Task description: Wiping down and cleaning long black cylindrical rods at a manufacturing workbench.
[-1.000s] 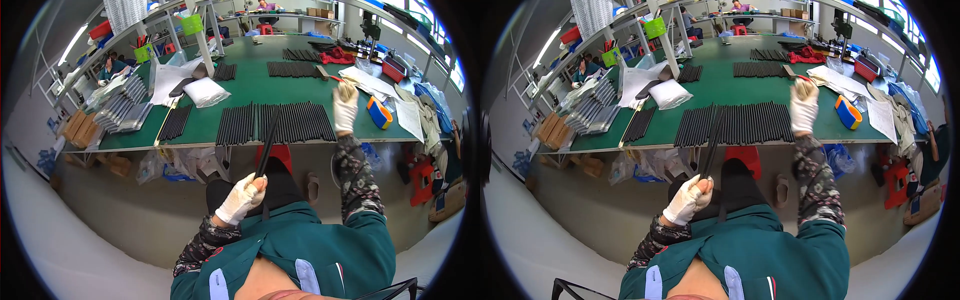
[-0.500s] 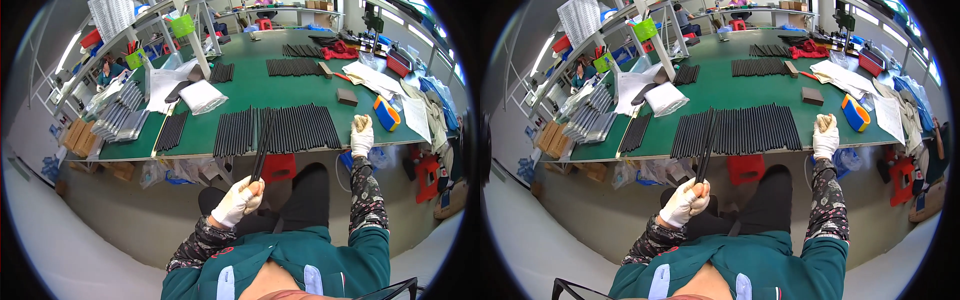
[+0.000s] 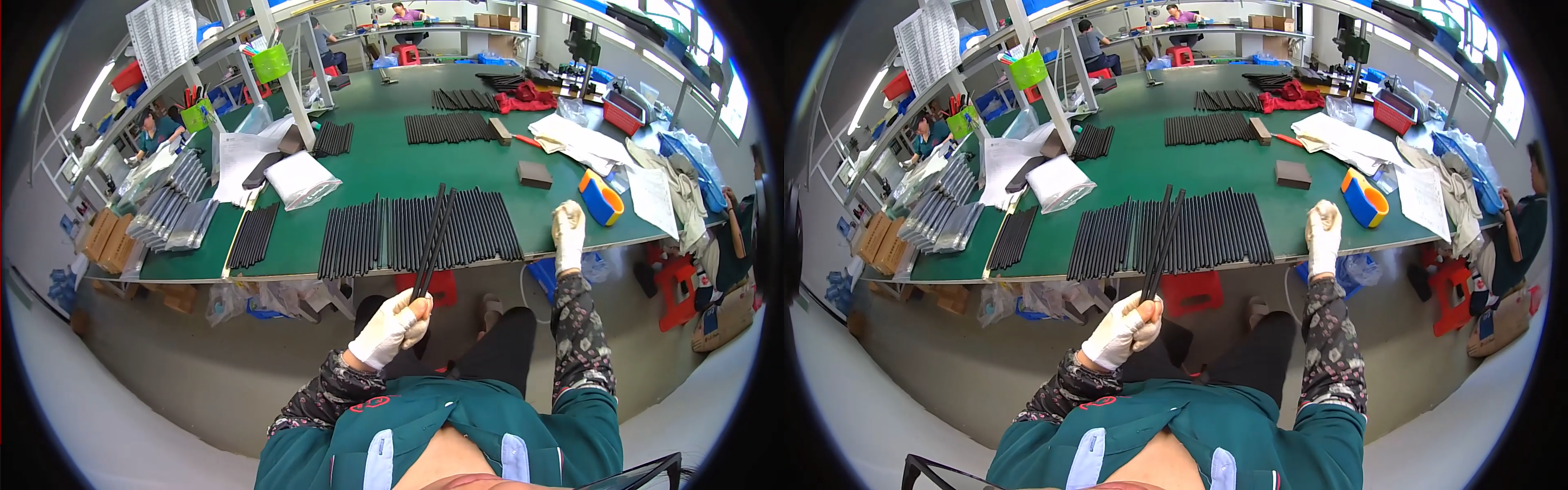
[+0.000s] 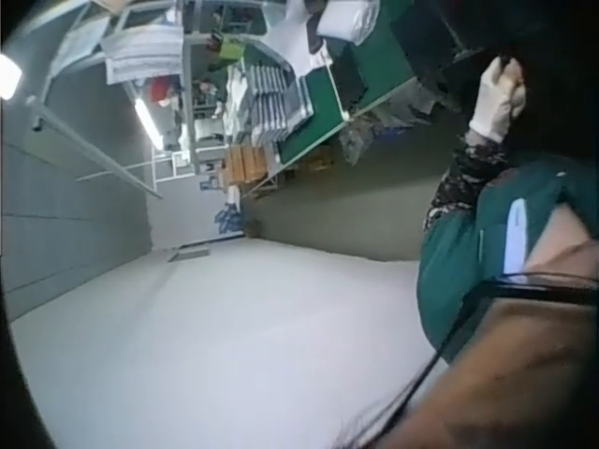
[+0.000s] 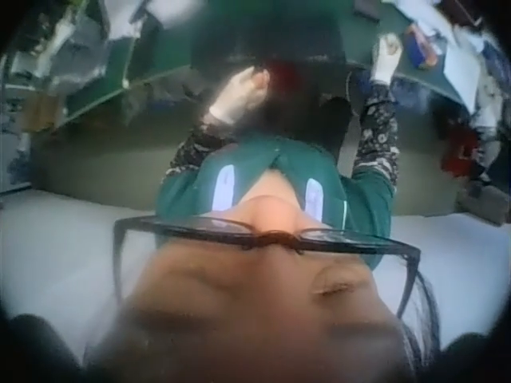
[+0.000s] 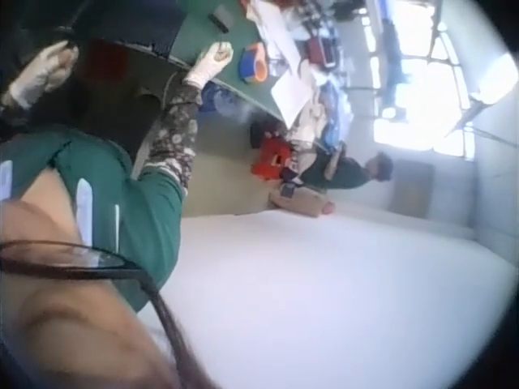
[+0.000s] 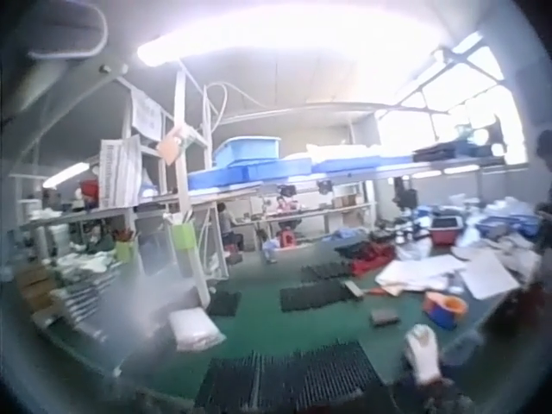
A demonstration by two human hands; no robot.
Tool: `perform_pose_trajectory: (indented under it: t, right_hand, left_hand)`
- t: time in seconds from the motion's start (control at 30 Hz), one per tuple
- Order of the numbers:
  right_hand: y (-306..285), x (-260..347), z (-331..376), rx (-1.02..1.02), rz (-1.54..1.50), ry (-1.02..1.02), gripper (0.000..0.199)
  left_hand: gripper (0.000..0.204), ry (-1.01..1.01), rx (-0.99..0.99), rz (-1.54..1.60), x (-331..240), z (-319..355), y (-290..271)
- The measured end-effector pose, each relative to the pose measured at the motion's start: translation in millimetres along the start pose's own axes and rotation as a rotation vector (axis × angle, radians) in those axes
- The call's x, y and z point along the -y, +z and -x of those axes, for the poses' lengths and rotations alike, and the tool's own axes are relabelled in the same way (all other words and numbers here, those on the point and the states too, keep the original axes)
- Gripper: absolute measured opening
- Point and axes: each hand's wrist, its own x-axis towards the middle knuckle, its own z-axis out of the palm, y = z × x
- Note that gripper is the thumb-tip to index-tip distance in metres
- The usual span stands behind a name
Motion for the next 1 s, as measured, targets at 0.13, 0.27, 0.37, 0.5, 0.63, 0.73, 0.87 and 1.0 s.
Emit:
perform_pose_trajectory:
  t: [0.13,0.27,0.37,0.5,0.63,0.73,0.87,1.0]
  right_hand:
    - [67.3,140.3,71.3,0.483,-0.64,0.138,0.019]
    - [118.7,155.9,154.3,0.86,-0.77,0.549,0.025]
    - [122.7,165.8,151.8,0.74,-0.826,0.59,0.033]
    - [139.3,165.5,100.0,0.646,-0.985,0.519,0.015]
    - [139.4,170.0,56.5,0.5,-0.818,0.523,0.008]
    - [91.5,121.6,-30.7,0.145,-0.825,0.358,0.02]
    - [72.3,158.7,34.5,0.544,-0.835,0.31,0.025]
    - [95.7,132.1,127.2,0.928,-0.842,0.292,0.032]
  left_hand:
    - [0.028,0.008,-0.079,-0.039,-0.1,-10.4,7.2]
    - [0.025,0.287,-0.161,-0.427,35.0,-33.5,0.2]
    - [0.025,0.218,-0.176,-0.702,20.4,-31.0,6.8]
    - [0.027,0.062,-0.17,-0.423,-2.5,-23.7,25.7]
    - [0.024,-0.1,-0.079,-0.268,-16.0,-18.2,31.8]
    - [0.025,-0.178,0.027,-0.264,-16.9,-3.3,41.3]
    - [0.031,-0.094,-0.027,-0.158,-16.6,-11.8,32.0]
    - [0.031,-0.016,-0.01,-0.148,-15.1,-36.8,29.8]
